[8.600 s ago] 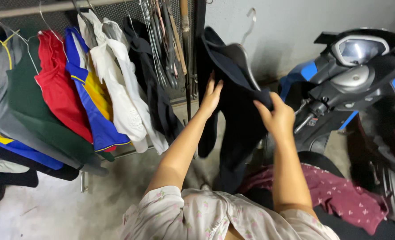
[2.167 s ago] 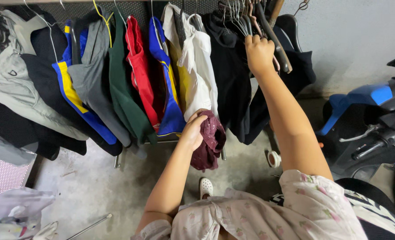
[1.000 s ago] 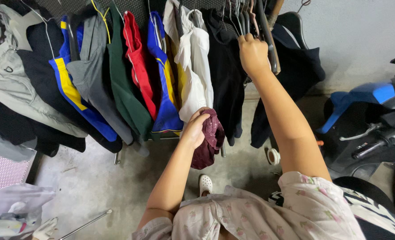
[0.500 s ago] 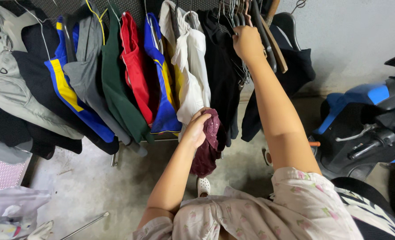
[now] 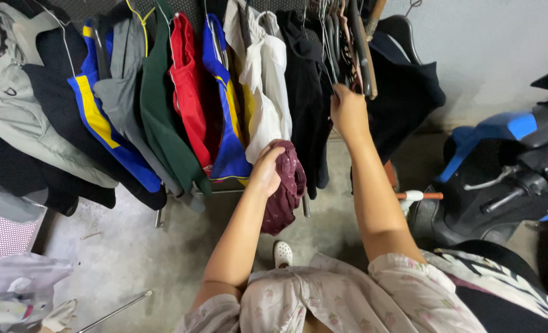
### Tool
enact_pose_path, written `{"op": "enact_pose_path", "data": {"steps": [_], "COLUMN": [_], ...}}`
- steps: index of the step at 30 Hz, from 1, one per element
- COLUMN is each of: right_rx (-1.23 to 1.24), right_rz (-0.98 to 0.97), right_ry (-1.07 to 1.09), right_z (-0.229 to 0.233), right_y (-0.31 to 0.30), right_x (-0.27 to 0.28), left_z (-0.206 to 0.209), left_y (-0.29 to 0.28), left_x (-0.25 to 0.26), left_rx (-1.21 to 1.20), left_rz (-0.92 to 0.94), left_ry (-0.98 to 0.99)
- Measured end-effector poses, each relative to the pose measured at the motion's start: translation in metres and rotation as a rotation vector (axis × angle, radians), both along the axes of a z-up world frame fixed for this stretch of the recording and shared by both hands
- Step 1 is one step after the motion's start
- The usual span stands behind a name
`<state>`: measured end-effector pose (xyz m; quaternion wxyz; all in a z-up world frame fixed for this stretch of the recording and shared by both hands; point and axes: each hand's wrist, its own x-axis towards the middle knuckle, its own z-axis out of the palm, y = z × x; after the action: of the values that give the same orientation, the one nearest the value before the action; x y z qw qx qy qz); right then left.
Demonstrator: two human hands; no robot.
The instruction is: The person picks up garments from a scooter seat, places them on hangers, and hangs them on a clothing rack. The person handles a black shirt and a maroon top, using hangers to organize the items on the rack.
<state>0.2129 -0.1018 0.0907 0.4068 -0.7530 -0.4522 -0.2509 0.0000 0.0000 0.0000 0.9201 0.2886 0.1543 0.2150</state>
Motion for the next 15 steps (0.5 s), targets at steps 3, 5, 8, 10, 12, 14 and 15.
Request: {"op": "enact_pose_path", "data": {"steps": [3,5,8,10,12,14,15], "right_rx": [0.007,-0.018,0.002,0.078,0.21,0.247,0.217], "right_rz": [0.022,0.007,-0.012,-0.028,0.032,-0.003,-0.067], "right_ry": [0.122,0.254,0.277,0.318,0.517,0.633,0.649], "right_z": [-0.012,-0.025,-0.054,-0.08,-0.104,-0.12,-0.123], "right_y": [-0.043,-0.069,-0.108,-0.135,-0.153,-0.166,-0.17], "right_x": [-0.042,-0.07,-0.106,-0.132,-0.155,-0.168,-0.172], "left_z": [0.0,-0.003,-0.004,-0.004,0.0,0.003,0.006], "left_y": [-0.001,-0.003,-0.005,-0.004,-0.004,-0.005,-0.005], "left_x": [0.002,0.001,-0.001,-0.007,-0.014,-0.024,-0.028], "left_rx": [0.02,0.036,0.073,0.106,0.108,0.131,0.154], "left_rz": [-0.014,-0.013,-0.004,0.004,-0.012,-0.033,-0.047], "left_ry": [-0.028,-0.039,-0.056,-0.056,-0.092,-0.104,-0.099]}}
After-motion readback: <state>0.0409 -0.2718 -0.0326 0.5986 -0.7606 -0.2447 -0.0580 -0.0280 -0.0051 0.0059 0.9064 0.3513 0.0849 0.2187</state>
